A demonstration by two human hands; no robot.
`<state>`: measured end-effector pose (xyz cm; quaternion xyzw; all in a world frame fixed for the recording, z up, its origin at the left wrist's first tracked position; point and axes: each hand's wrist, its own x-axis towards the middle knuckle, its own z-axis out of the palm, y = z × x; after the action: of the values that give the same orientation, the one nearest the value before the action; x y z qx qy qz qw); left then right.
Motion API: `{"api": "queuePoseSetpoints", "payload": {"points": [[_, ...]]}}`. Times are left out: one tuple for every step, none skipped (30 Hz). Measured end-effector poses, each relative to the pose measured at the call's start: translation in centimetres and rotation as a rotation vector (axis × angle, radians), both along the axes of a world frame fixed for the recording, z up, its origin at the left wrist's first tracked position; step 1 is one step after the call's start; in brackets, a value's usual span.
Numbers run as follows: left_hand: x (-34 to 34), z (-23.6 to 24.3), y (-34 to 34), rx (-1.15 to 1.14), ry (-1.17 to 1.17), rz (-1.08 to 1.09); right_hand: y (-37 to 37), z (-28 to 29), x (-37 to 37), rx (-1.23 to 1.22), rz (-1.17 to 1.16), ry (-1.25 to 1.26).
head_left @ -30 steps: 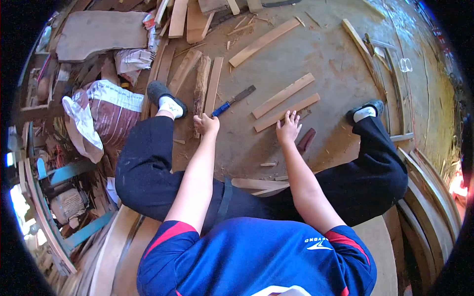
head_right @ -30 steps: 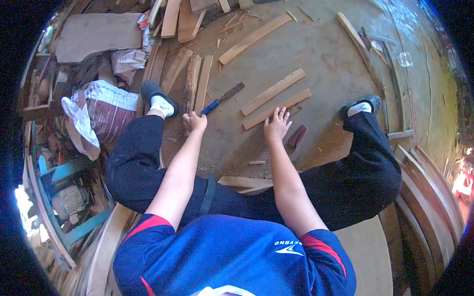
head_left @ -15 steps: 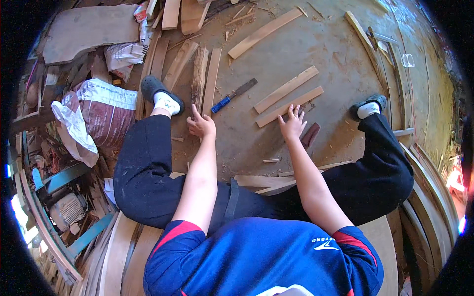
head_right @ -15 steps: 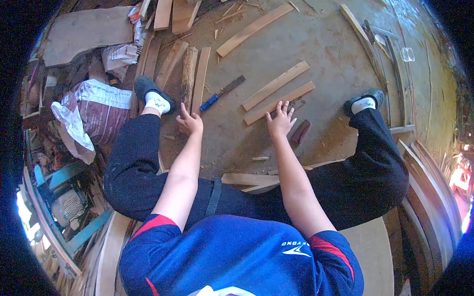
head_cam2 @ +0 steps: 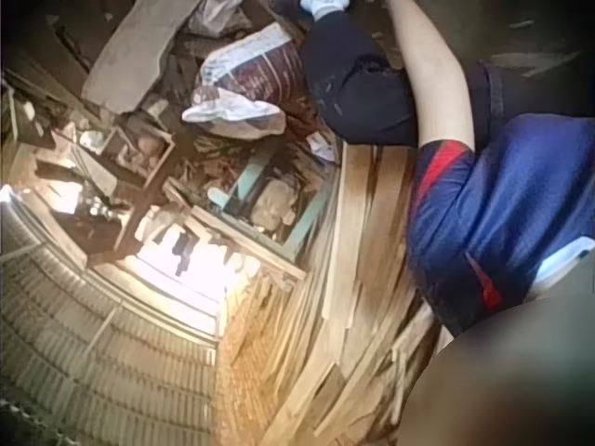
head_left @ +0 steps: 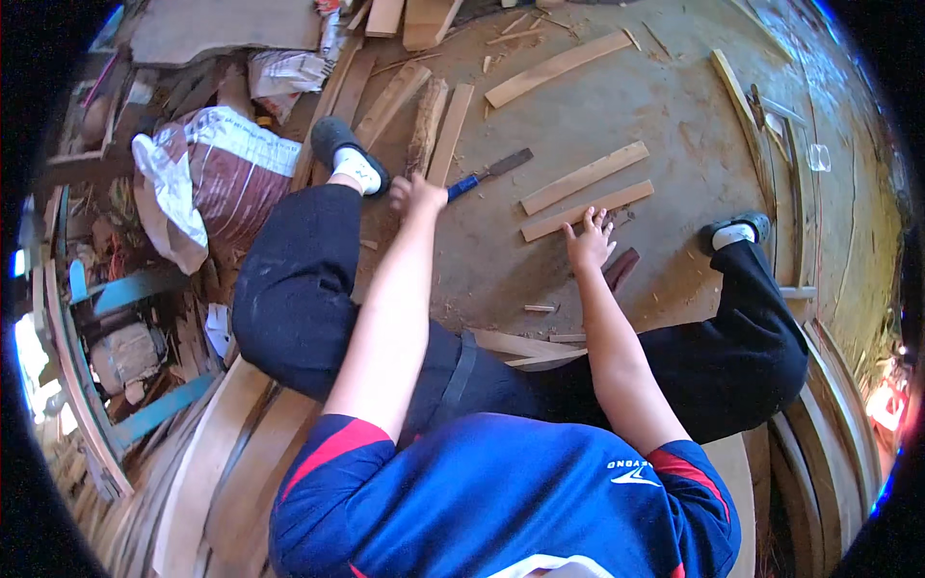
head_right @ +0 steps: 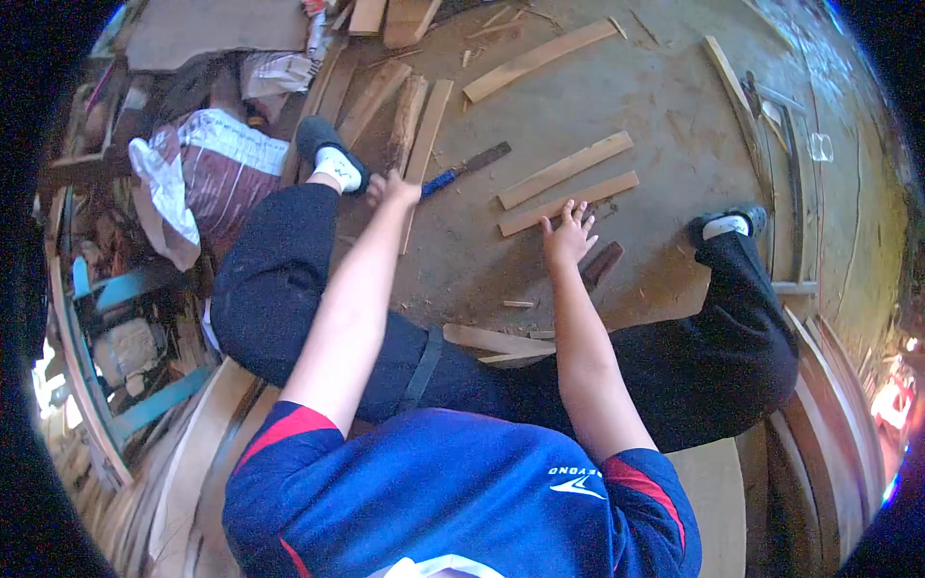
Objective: Using a chisel and a wooden mallet to carve and shape pieces of wood while sitting in a workshop.
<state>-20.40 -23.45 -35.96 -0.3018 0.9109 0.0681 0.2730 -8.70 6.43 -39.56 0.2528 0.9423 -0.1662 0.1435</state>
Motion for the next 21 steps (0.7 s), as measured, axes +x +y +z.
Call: {"api": "queuePoseSetpoints", "payload": {"points": [[-2.4, 1.9, -0.8, -0.009, -0.055, -0.172, 0.1, 0.1, -0.1, -0.001, -0.002, 0.007], [-5.6, 4.2, -1.7, 0.015, -0.085, -0.340, 0.1, 0.3, -0.2, -0.001, -0.007, 0.000], [-8.3, 6.5, -2.3, 0.066, -0.091, -0.501, 0.0, 0.5, -0.4, -0.011, -0.013, -0.032], [-11.1, 9.4, -3.4, 0.132, -0.082, -0.669, 0.0, 0.9, -0.7, -0.014, -0.008, -0.074], [-13.2, 12.6, -4.6, 0.221, -0.002, -0.706, -0.4, 1.3, -1.2, 0.003, -0.070, -0.081], [-14.1, 15.7, -6.0, 0.250, 0.250, -0.682, -1.0, 1.9, -1.8, 0.040, -0.137, -0.107], [-15.1, 19.1, -7.2, 0.297, 0.412, -0.832, -1.9, 2.7, -2.4, 0.076, -0.205, -0.137], [-15.8, 22.9, -8.5, 0.262, 0.420, -0.848, -3.2, 3.7, -3.4, 0.012, -0.284, -0.035], [-15.6, 25.8, -9.6, 0.280, 0.469, -0.748, -4.6, 5.0, -4.4, -0.056, -0.251, 0.046], [-15.5, 28.7, -10.5, 0.116, 0.422, -0.744, -6.6, 6.5, -5.0, -0.015, -0.168, 0.229], [-15.0, 30.7, -11.0, -0.097, 0.338, -0.806, -7.9, 8.3, -6.0, -0.342, -0.054, 0.375], [-13.8, 31.7, -11.5, -0.060, 0.189, -0.712, -9.2, 10.4, -6.8, -0.651, 0.036, 0.454], [-12.3, 32.2, -12.1, -0.014, 0.056, -0.607, -10.6, 12.7, -7.0, -0.921, 0.157, 0.417], [-10.5, 31.5, -12.5, 0.031, -0.008, -0.499, -11.8, 15.2, -7.5, -1.153, 0.237, 0.297], [-8.3, 30.0, -12.8, 0.083, -0.065, -0.396, -12.5, 17.6, -7.2, -1.325, 0.304, 0.088], [-6.1, 28.4, -13.4, 0.199, -0.169, -0.239, -12.7, 19.8, -6.7, -1.412, 0.339, -0.009], [-4.1, 26.1, -13.8, 0.260, -0.214, -0.053, -12.9, 21.8, -6.0, -1.565, 0.443, -0.078], [-2.1, 23.7, -14.4, 0.300, -0.204, 0.001, -12.9, 23.3, -5.2, -1.419, 0.494, -0.104], [-0.6, 21.5, -15.1, 0.460, -0.210, 0.094, -12.9, 24.5, -4.6, -1.325, 0.589, -0.104], [-0.1, 19.6, -15.9, 0.584, -0.103, 0.184, -12.9, 25.3, -4.1, -1.247, 0.691, -0.077], [0.5, 17.3, -16.3, 0.717, -0.005, 0.275, -13.2, 25.6, -3.6, -1.172, 0.708, -0.114]]}}
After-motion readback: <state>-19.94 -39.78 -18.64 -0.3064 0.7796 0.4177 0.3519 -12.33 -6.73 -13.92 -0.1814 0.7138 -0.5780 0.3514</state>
